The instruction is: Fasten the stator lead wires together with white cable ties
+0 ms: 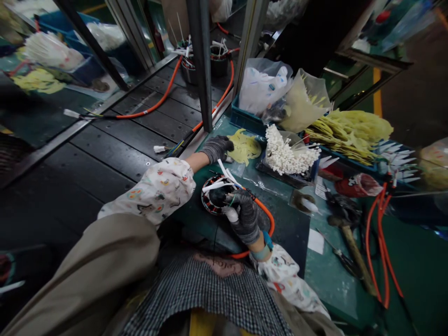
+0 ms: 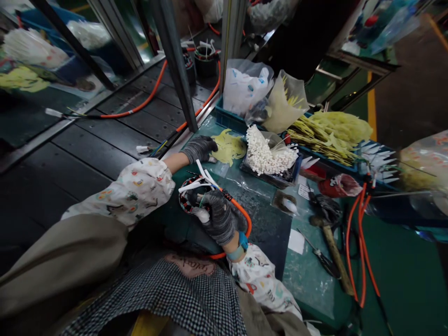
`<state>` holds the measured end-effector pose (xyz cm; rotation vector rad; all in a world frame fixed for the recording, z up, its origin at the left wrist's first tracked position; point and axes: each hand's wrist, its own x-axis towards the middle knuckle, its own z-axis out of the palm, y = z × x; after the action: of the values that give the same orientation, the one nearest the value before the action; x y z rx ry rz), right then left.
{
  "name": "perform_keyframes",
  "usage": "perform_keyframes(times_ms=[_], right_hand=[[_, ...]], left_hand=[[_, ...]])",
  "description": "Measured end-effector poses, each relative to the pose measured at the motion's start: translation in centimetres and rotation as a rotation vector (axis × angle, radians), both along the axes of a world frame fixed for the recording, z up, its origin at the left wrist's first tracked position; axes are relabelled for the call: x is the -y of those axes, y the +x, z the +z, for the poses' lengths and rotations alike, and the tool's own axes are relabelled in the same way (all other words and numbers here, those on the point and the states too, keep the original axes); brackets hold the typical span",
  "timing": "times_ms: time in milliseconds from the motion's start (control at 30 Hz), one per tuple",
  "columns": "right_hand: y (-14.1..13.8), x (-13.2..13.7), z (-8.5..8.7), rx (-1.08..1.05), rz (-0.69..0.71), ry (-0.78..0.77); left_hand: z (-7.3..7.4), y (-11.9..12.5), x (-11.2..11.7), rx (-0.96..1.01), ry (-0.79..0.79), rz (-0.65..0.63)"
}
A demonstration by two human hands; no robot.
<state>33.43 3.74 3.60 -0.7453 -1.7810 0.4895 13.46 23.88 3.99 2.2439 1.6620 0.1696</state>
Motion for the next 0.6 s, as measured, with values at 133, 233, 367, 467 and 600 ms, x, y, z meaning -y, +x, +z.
perform_keyframes(times_ms=[133, 233, 367, 467, 600], right_hand=[[0.1, 0.0, 0.6, 0.03, 0.008, -0.013], [0.2, 0.0, 1.2, 0.013, 0.029, -0.028], [0.2, 0.0, 1.3, 0.0, 0.037, -0.047], [0.0, 0.0, 0.9, -0.015, 0.043, -0.047], [0.1, 0.2, 0.5, -0.074, -0.005, -0.088]], left_hand=[[-0.5, 0.9, -0.2, 0.032, -0.023, 0.043], [0.2, 1.0, -0.2, 0.074, -0.038, 0.075], [1.2, 1.0, 0.1, 0.123, -0.011, 0.101], [1.5, 1.2, -0.2, 0.177, 0.014, 0.13], [3.0, 0.3, -0.3, 0.298, 0.115, 0.23]])
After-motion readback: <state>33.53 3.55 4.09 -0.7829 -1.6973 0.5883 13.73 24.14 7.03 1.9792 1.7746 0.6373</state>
